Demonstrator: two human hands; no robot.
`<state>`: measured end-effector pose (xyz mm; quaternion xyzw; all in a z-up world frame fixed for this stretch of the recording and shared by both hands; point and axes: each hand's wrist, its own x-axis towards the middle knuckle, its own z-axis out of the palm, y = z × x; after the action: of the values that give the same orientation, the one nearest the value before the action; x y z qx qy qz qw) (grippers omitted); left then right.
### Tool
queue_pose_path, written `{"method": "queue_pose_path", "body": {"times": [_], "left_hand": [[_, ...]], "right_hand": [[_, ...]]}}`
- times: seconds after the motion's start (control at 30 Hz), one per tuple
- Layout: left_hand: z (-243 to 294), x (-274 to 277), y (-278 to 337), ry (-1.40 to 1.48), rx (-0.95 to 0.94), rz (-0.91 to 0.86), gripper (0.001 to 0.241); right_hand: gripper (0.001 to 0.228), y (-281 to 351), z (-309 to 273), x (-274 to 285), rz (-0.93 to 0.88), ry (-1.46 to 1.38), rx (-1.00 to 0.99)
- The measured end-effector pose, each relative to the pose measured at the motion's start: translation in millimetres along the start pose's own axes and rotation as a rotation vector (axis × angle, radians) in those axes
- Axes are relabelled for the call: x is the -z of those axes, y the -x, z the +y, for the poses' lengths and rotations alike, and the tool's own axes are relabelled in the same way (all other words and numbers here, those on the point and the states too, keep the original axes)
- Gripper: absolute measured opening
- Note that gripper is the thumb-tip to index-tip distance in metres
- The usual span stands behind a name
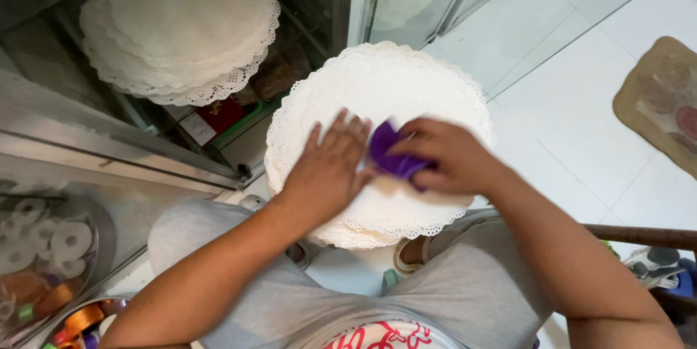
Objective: The person wipes a stack of white decorative plates with a purple cloth while sitting cross-legged. They repeatedly take a plate from a glass cabinet, wipe its surface, and return it to the stack on their lap.
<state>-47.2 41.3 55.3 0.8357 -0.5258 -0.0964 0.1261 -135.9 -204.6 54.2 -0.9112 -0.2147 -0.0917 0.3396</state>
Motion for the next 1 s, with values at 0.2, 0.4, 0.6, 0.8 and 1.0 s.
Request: {"method": "queue_pose_path", "body": {"times": [0.2,0.4,0.6,0.8,1.0], "left_hand": [[-26.8,-18.0,-12.8,-0.066,0.054,-0.346,0.081],[-24.4,-17.0,-12.3,-0.013,0.080,-0.306,0.082],[-14.1,1.0,-11.3,0.004,0.074,-0.307,0.072],[-14.0,-4.4,-15.0,-0.029,0.085,-0.319,0.073],[-8.4,0.7,-15.6,-0.014,0.111,-0.323,0.073]], "right_hand": [[0.040,-10.6,26.4,-18.2,-0.210,0.209,-0.077],[0.047,-8.7,60.9,22.5,-0.133,0.515,-0.486],[0.047,3.9,33.0,14.7,0.032,0.320,-0.167],[0.050,3.6,20.4,-1.1,-0.346,0.141,-0.121],[0.039,27.8,52.7,46.7,-0.158,0.662,-0.561]]}}
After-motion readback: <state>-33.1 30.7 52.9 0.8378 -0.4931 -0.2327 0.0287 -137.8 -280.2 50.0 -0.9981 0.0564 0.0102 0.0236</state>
